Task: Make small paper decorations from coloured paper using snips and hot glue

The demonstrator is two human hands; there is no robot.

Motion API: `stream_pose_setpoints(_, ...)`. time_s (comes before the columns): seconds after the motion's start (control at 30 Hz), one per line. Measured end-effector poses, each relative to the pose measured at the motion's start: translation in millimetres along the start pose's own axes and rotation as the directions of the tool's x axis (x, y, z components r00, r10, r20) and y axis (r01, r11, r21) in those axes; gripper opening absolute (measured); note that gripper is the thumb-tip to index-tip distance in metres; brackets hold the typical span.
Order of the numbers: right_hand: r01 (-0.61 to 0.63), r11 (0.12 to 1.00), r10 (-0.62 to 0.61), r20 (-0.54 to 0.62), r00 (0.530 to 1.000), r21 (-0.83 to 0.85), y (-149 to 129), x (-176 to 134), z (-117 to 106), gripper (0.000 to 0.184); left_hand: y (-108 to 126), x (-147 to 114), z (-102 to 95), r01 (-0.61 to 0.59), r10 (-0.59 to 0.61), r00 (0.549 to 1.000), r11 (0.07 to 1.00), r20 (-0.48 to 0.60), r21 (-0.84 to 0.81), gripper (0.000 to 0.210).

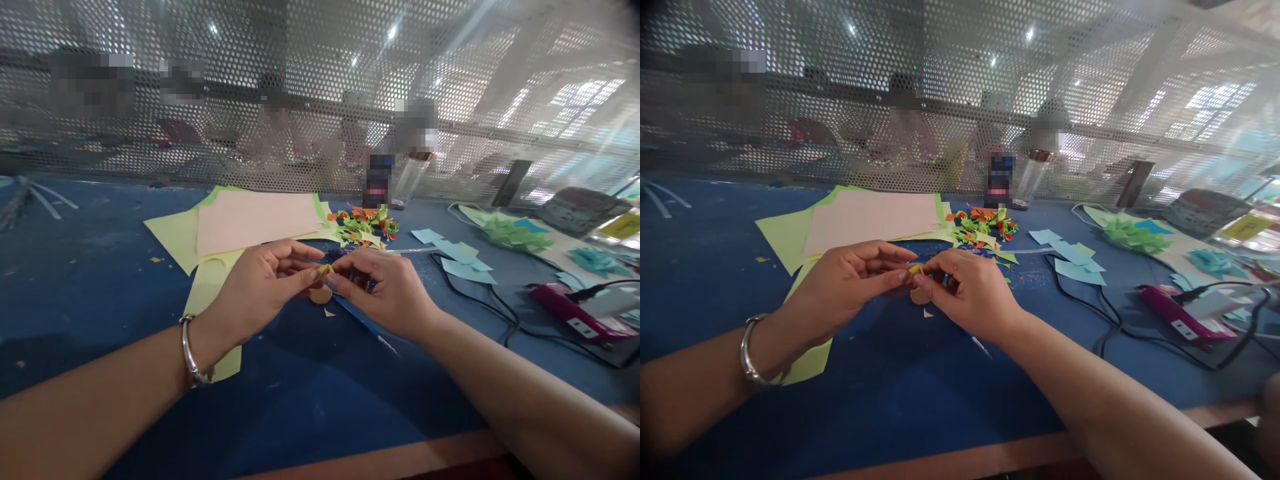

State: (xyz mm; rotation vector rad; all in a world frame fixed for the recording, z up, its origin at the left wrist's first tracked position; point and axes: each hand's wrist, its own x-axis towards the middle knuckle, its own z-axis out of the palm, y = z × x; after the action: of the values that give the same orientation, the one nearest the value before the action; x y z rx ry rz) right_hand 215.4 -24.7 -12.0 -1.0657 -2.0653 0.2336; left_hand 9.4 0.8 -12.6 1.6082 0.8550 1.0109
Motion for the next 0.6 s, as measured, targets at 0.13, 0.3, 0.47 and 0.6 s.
stream_pose_setpoints(0.13, -0.006, 1.000, 0.007, 0.019, 1.000, -0.022, 0.5, 0.2, 0.8, 0.016, -2.5, 0.9, -0.2, -0.002, 0.002, 1.000, 1.000, -0.019, 0.008, 0.028)
stream_pose_setpoints(0.3, 0.000, 1.000, 0.001, 0.021, 1.000, -0.013, 0.1, 1.0, 1.5, 0.016, -3.0, 1.1, -1.1, 0.024, -0.024, 0.998, 1.000, -0.054, -0.003, 0.024)
stream_pose_setpoints(0.47, -0.001, 1.000, 0.002, 0.023, 1.000, -0.003, 0.1, 1.2, 0.7, 0.017, 0.9, 0.3, 0.2, 0.079, -0.088, 0.993, 0.992, -0.084, -0.101, 0.022)
stream_pose_setpoints(0.6, 0.016, 1.000, -0.015, 0.041, 0.999, -0.024, 0.0, 1.6, -0.2, 0.017, 3.0, 0.9, 1.4, 0.108, -0.121, 0.990, 0.979, -0.069, -0.174, 0.019)
